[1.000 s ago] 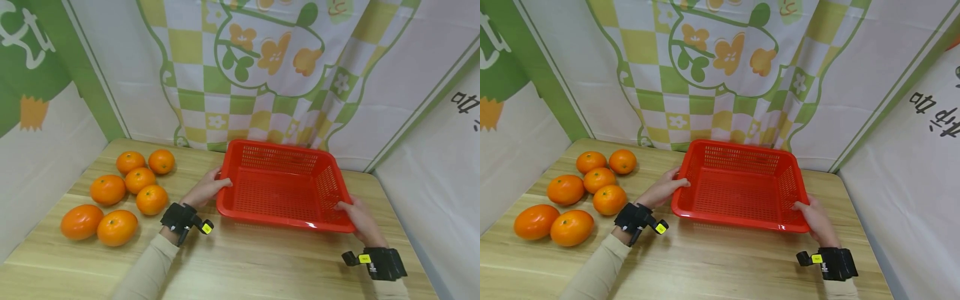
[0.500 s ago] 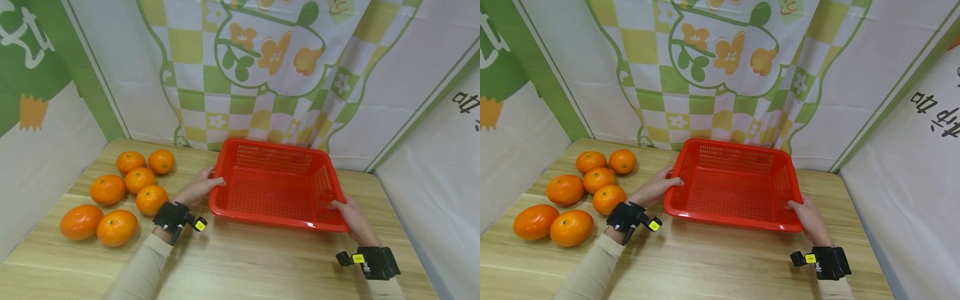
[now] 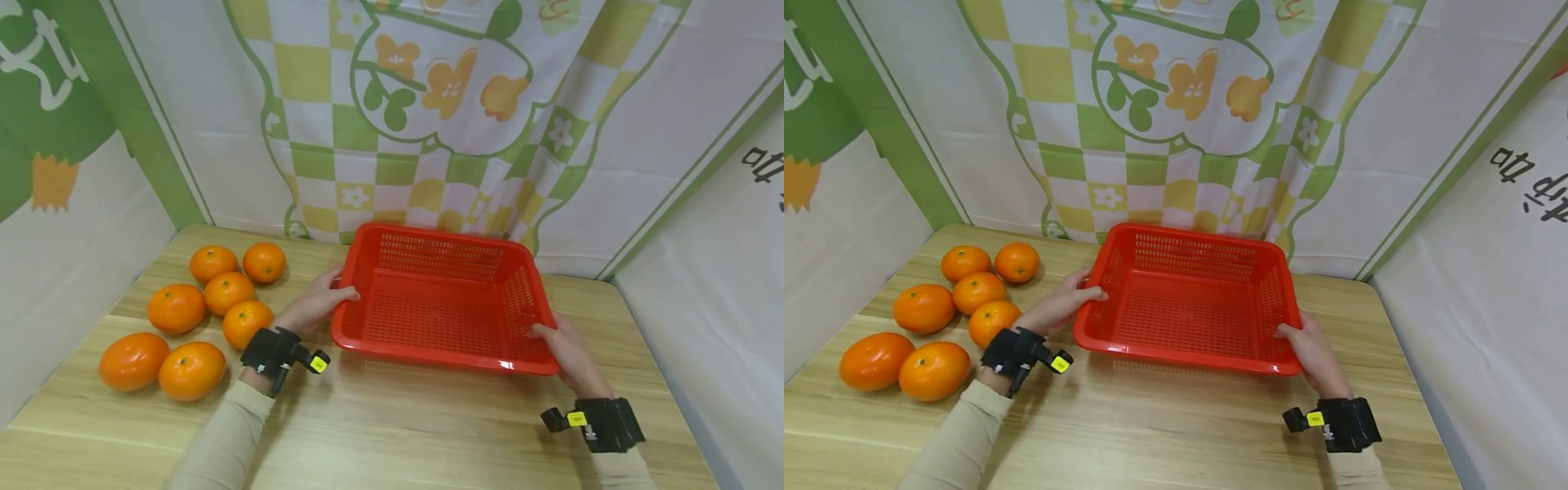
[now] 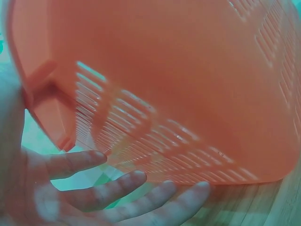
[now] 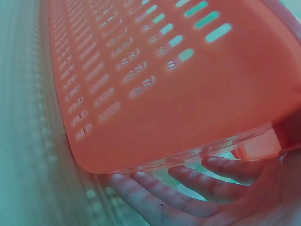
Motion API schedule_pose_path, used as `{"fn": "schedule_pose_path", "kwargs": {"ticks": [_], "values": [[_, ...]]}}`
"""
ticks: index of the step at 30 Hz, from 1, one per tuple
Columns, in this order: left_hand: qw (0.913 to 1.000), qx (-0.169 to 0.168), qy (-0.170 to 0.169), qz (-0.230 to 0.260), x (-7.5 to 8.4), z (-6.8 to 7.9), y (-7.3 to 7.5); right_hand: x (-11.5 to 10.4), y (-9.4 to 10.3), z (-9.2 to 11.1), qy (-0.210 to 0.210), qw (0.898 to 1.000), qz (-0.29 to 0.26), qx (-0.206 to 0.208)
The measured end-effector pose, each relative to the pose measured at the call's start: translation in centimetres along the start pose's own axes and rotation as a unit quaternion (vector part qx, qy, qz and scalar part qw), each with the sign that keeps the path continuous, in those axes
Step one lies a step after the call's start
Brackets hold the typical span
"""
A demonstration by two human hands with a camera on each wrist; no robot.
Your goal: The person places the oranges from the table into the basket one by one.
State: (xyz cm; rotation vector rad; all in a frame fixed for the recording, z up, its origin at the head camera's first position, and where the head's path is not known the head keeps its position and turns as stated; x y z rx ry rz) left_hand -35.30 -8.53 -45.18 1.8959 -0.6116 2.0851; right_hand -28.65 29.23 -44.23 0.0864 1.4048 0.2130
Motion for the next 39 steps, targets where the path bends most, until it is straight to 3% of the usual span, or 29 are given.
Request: {"fn": "schedule_pose_path", "kwargs": {"ticks": [22,39], "values": [[0.9997,0.022,-0.012,0.001,0.9,1.3,2.4,-0.6,-2.6,-1.1,0.004,1.0,0.001,-0.009],[0.9971,0.075,-0.011,-0.006,0.9,1.9,4.5,-1.1,-4.3,-1.3,0.021,1.0,0.003,-0.004]]}}
Point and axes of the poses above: each hand's wrist, its own z-axis away from the middle knuckle, its own y-axis out of the back of the hand, x = y × z, the point moved 9 cm from there along -z, towards the middle knuckle, and after that the axes turned 2 degrees about -z, right-handed, at the moved point
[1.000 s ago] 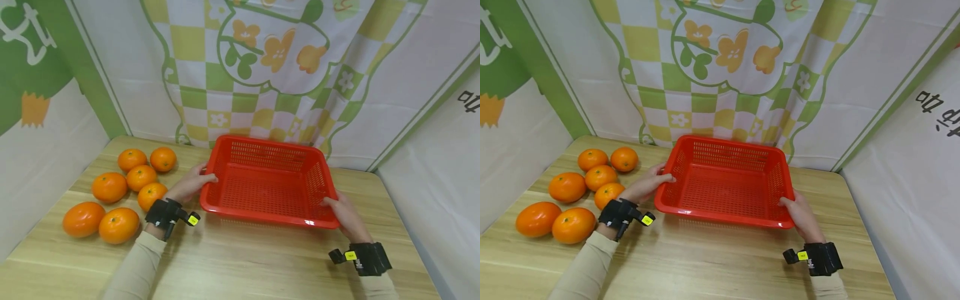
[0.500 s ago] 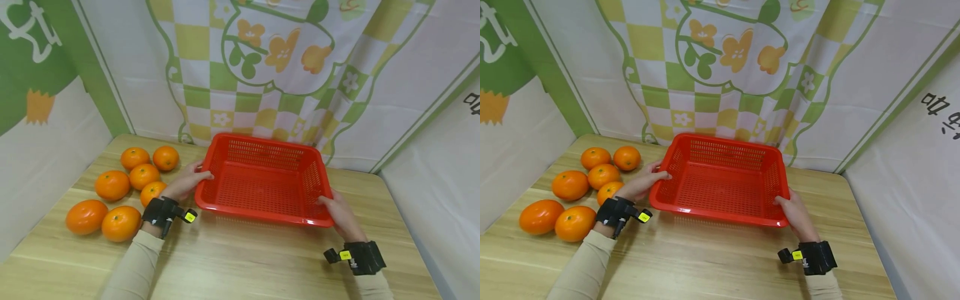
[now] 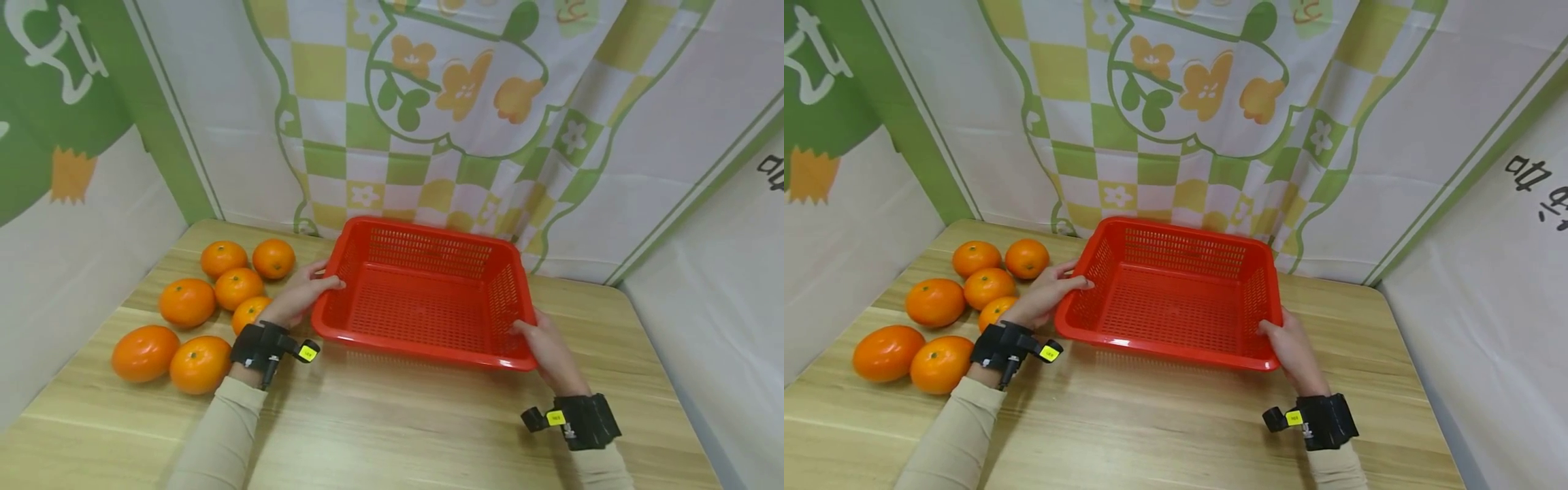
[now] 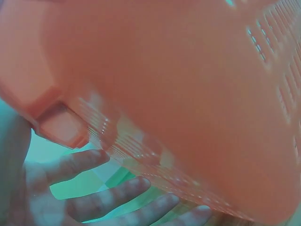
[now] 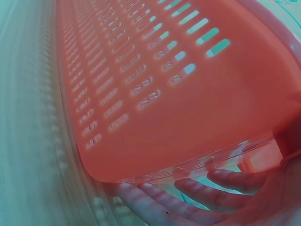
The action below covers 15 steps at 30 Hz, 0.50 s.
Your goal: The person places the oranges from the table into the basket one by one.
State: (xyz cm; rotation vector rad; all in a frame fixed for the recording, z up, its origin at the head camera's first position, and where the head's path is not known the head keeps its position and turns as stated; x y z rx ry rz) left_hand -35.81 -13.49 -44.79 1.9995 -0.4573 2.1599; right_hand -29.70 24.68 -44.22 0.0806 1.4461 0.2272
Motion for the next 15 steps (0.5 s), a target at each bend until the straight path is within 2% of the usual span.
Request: {"fn": "schedule_pose_path", "kwargs": {"ticks": [15], "values": [[1.0,0.006,-0.004,0.0,0.36,0.54,0.93,-0.15,-0.76,-0.15,0.005,1.0,0.022,0.008]]}}
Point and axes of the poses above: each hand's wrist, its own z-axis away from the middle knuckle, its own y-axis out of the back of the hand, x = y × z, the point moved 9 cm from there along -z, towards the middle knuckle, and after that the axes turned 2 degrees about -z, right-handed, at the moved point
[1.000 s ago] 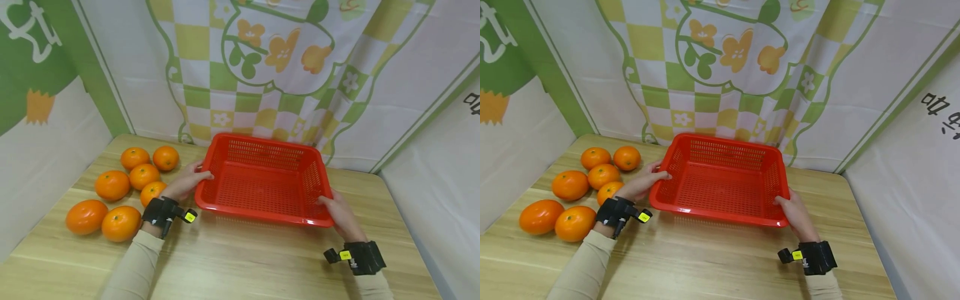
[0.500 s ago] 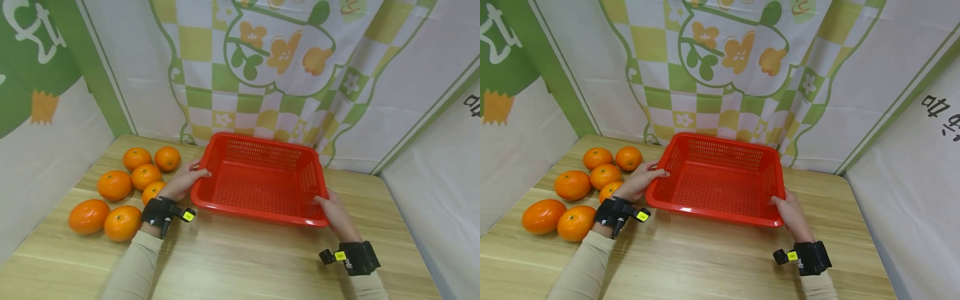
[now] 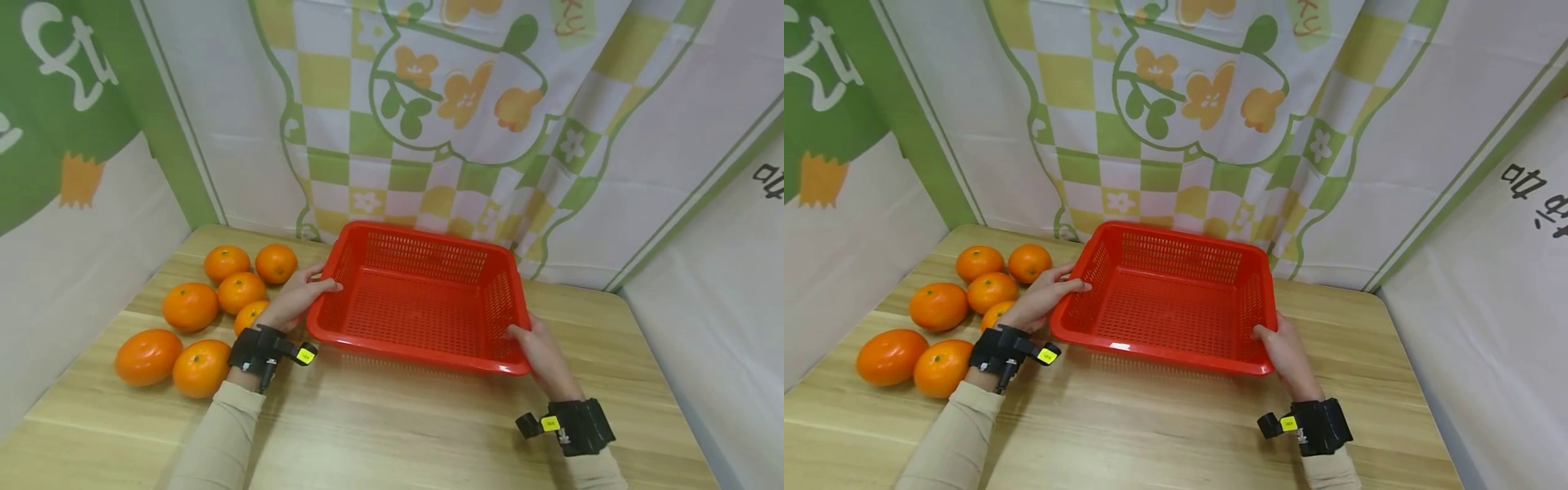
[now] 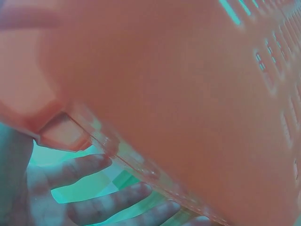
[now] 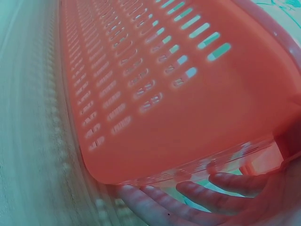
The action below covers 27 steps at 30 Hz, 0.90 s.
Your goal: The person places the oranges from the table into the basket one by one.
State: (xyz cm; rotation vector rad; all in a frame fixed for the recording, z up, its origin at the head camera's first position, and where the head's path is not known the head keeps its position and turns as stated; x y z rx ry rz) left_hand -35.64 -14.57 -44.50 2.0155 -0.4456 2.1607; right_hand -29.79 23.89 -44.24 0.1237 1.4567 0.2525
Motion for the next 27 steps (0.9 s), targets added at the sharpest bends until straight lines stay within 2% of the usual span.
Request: {"fn": "schedule_pose_path", "kwargs": {"ticks": [13,21,27], "values": [[0.9983,0.019,0.046,0.028,0.05,0.26,0.29,-0.46,-0.64,0.05,0.006,1.0,-0.003,0.003],[0.9976,0.024,0.057,0.032,-0.39,0.4,0.48,-0.23,-0.82,0.14,0.001,1.0,0.002,0.001],[0.9971,0.024,0.068,0.025,-0.13,0.49,0.32,-0.18,-0.79,0.11,-0.008,1.0,0.003,0.001]]}}
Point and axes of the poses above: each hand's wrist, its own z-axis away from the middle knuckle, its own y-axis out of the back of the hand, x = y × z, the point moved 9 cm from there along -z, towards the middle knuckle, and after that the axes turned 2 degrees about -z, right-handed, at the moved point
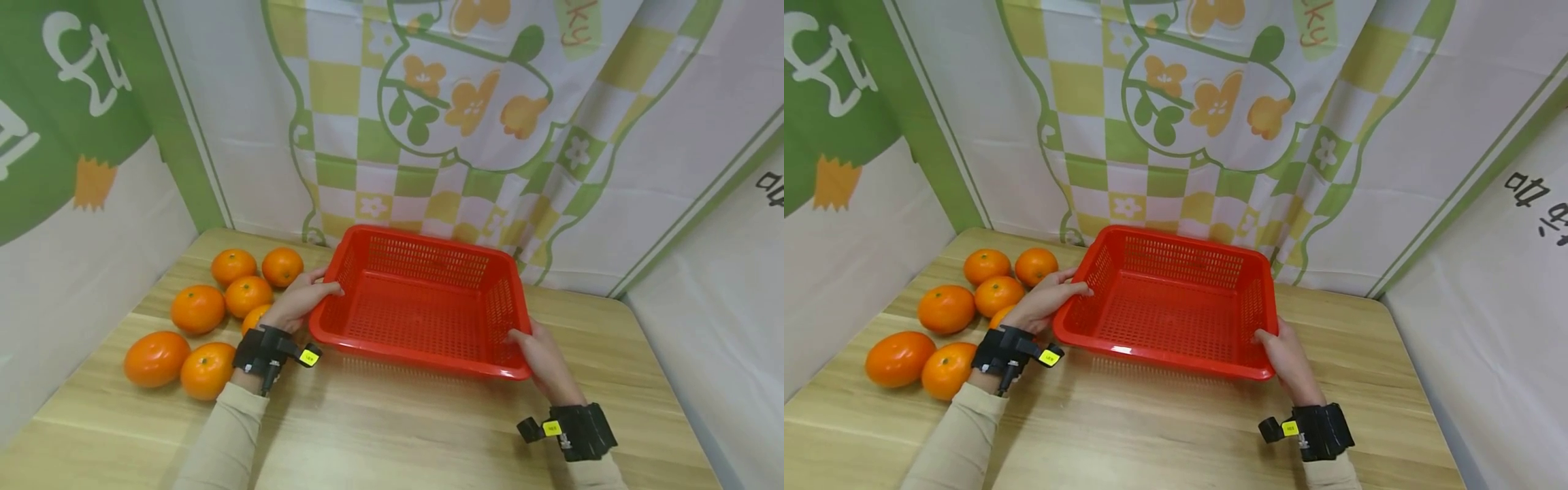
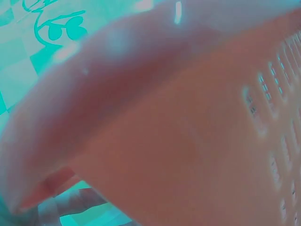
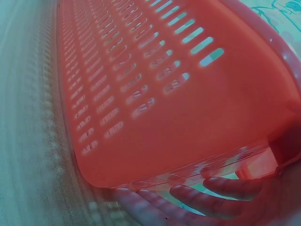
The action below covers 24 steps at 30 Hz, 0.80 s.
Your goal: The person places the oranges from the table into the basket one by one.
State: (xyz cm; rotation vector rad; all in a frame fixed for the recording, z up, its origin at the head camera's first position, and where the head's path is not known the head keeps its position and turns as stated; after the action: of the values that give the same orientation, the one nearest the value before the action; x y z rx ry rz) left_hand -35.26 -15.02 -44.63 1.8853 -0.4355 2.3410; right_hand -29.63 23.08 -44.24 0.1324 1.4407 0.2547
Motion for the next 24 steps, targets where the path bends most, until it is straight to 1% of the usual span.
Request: {"fn": "schedule_pose_path", "kwargs": {"ticks": [3,7,11,15,20,22,24], "values": [[0.9999,0.005,0.006,-0.014,-0.1,0.0,0.1,0.1,-0.1,0.1,-0.007,1.0,-0.001,-0.003],[0.9997,0.001,0.01,-0.022,0.0,-0.1,0.0,0.0,-0.1,0.2,-0.009,1.0,0.001,-0.006],[0.9996,-0.002,0.004,-0.027,0.5,-0.2,-0.1,-0.2,-0.1,0.1,-0.007,1.0,0.0,-0.011],[0.9991,0.001,0.003,-0.043,1.1,-0.1,-0.2,-0.3,-0.1,0.0,-0.009,1.0,-0.01,-0.014],[0.9981,-0.009,-0.002,-0.061,1.7,0.2,-0.7,-0.3,-0.1,-0.2,-0.009,1.0,-0.009,-0.015],[0.9971,-0.009,-0.004,-0.075,2.0,0.5,-0.9,-0.2,-0.1,-0.2,-0.008,1.0,-0.006,-0.015],[0.9946,0.004,-0.002,-0.103,2.4,0.9,-0.7,-0.1,-0.1,-0.2,-0.006,1.0,-0.004,-0.017]]}}
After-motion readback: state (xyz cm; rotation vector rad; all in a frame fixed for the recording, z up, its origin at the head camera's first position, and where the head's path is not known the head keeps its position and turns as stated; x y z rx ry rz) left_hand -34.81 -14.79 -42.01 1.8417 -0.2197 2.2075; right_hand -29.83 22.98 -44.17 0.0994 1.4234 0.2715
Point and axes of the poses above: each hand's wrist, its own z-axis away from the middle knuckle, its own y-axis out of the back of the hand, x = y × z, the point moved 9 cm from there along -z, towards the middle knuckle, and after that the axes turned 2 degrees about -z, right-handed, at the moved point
